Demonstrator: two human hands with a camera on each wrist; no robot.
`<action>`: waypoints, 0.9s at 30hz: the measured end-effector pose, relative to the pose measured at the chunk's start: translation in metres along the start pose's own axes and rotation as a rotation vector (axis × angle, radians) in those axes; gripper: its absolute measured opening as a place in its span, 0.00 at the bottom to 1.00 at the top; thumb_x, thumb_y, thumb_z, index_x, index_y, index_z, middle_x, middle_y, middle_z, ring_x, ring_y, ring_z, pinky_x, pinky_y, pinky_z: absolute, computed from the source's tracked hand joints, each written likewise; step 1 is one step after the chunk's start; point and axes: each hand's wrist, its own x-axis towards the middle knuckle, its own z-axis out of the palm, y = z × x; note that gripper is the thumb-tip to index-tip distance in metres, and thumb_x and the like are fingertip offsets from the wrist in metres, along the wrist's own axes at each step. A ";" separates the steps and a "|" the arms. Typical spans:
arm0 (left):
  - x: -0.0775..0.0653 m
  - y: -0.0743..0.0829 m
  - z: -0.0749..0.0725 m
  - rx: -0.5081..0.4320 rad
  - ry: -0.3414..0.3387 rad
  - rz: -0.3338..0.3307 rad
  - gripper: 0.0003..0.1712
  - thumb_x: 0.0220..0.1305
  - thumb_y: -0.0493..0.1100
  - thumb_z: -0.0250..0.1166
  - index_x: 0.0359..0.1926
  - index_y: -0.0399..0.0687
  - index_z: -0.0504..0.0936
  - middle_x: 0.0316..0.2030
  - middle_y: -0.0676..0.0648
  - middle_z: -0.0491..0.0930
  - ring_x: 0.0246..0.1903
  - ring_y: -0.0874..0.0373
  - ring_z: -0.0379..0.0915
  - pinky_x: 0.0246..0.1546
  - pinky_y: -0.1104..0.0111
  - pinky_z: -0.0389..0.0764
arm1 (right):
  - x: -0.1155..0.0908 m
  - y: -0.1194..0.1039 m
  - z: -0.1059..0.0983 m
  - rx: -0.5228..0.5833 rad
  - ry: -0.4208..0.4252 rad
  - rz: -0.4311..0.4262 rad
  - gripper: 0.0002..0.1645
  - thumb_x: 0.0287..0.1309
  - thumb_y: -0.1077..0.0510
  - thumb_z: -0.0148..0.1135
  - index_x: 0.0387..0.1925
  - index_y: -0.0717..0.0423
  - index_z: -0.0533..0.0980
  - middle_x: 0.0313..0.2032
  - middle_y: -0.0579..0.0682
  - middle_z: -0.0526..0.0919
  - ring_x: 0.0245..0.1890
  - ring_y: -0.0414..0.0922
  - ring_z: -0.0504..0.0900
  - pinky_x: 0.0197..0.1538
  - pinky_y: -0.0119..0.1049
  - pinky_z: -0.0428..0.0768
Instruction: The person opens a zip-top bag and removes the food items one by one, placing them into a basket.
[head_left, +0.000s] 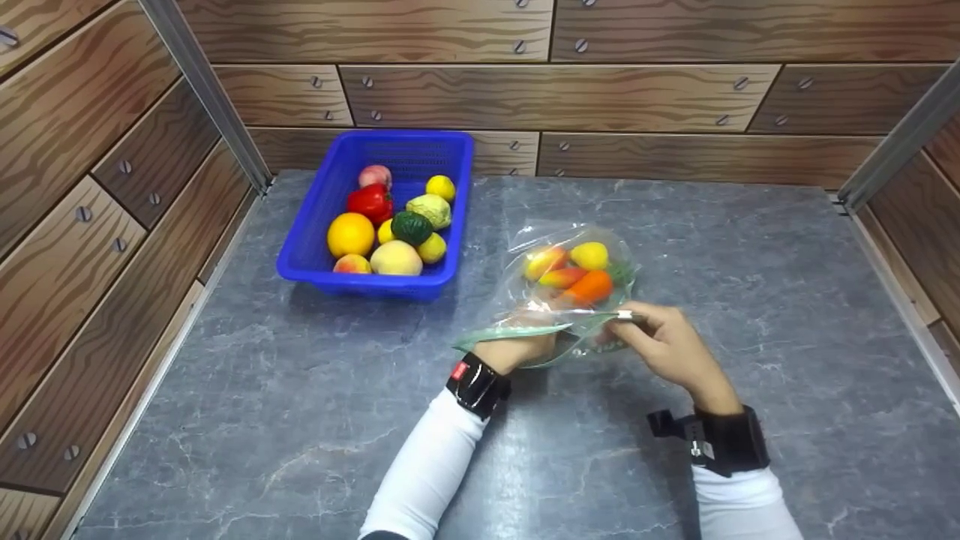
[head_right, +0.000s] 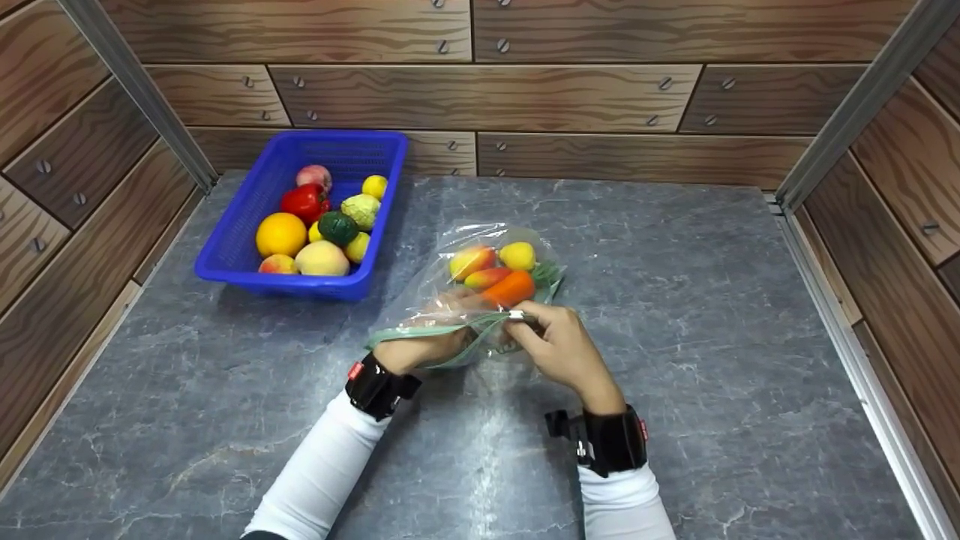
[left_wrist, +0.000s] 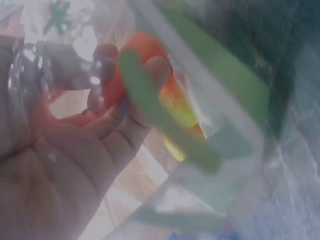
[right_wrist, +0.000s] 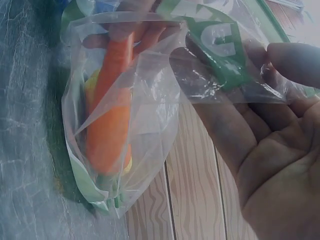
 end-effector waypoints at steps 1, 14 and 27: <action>-0.001 0.001 -0.002 0.315 0.026 0.065 0.29 0.75 0.51 0.62 0.70 0.43 0.74 0.76 0.42 0.63 0.78 0.51 0.54 0.77 0.64 0.57 | 0.000 0.000 0.000 0.004 0.002 0.000 0.08 0.67 0.75 0.57 0.43 0.77 0.81 0.34 0.67 0.87 0.34 0.40 0.90 0.40 0.35 0.88; -0.030 0.019 -0.015 0.664 0.110 -0.161 0.18 0.68 0.35 0.59 0.56 0.52 0.80 0.51 0.49 0.81 0.47 0.55 0.78 0.48 0.68 0.81 | 0.001 -0.004 0.000 -0.079 0.110 0.022 0.08 0.65 0.75 0.60 0.35 0.68 0.83 0.29 0.58 0.88 0.30 0.37 0.86 0.36 0.28 0.85; -0.071 0.056 -0.018 0.812 0.176 -0.050 0.21 0.68 0.37 0.66 0.61 0.51 0.82 0.47 0.46 0.87 0.33 0.55 0.82 0.36 0.67 0.84 | 0.001 -0.005 0.001 -0.049 0.185 0.073 0.08 0.64 0.75 0.60 0.33 0.68 0.84 0.27 0.50 0.87 0.28 0.36 0.85 0.36 0.29 0.85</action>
